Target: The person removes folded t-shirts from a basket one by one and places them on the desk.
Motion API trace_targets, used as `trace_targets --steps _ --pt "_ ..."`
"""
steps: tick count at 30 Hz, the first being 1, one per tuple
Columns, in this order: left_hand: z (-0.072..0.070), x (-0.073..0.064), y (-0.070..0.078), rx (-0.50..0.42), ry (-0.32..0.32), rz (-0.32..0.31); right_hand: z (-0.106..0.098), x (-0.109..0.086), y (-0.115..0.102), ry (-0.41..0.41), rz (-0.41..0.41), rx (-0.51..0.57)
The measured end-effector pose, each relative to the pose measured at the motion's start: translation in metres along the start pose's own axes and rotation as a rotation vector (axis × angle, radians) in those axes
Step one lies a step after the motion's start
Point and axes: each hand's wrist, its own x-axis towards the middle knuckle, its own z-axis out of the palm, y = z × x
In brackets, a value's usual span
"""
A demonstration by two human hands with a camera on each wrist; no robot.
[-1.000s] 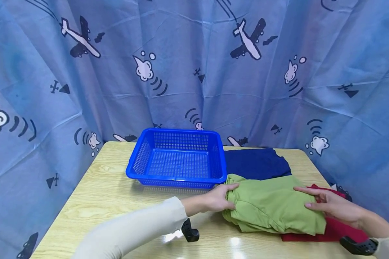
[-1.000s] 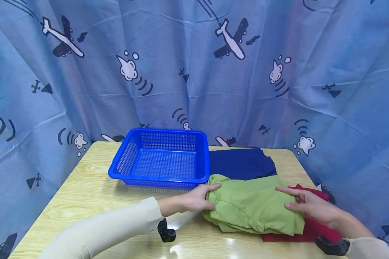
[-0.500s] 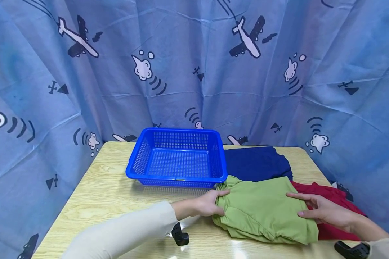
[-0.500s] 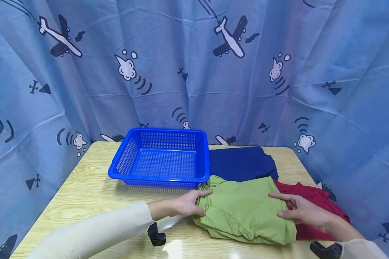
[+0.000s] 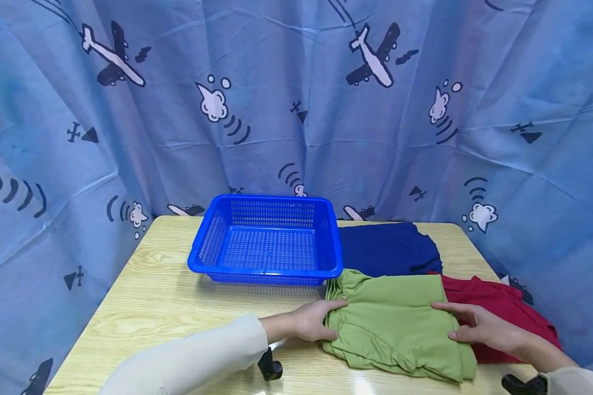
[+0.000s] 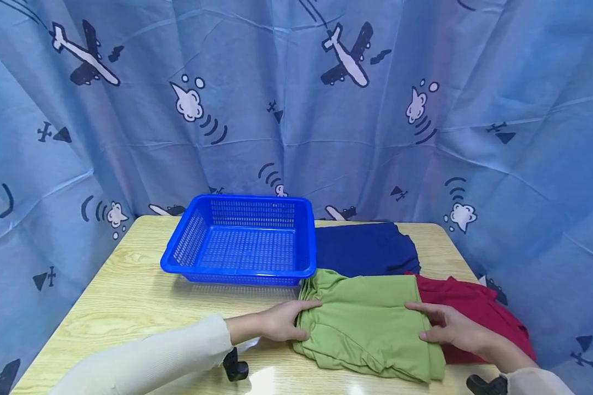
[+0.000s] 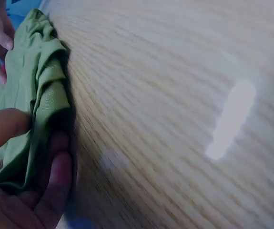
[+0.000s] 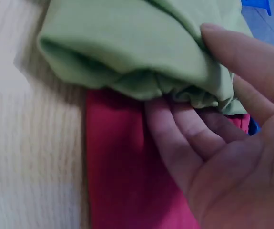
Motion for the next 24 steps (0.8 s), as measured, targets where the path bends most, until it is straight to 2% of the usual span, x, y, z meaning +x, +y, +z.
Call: trace_targets --steps 2,6,11,14,17,20,24 --pt "0.0 -0.001 0.0 0.046 0.003 -0.01 0.0 0.001 0.001 -0.01 -0.06 -0.053" --pt "0.003 -0.003 0.001 0.068 0.043 -0.03 0.0 0.003 0.004 -0.032 -0.159 -0.125" --pt "0.008 -0.003 -0.002 0.071 0.108 -0.051 0.001 0.003 0.006 -0.02 -0.172 -0.161" --pt "0.01 -0.004 -0.005 0.068 0.124 -0.074 0.001 0.004 0.006 -0.012 -0.172 -0.192" --pt "0.009 -0.004 -0.005 0.071 0.133 -0.064 -0.001 0.002 0.003 -0.014 -0.165 -0.216" --pt "0.006 -0.004 -0.005 0.055 0.134 -0.042 -0.002 -0.001 -0.002 -0.009 -0.121 -0.218" --pt "0.001 -0.005 -0.006 -0.006 0.098 -0.048 -0.003 -0.003 -0.01 0.064 -0.015 -0.245"
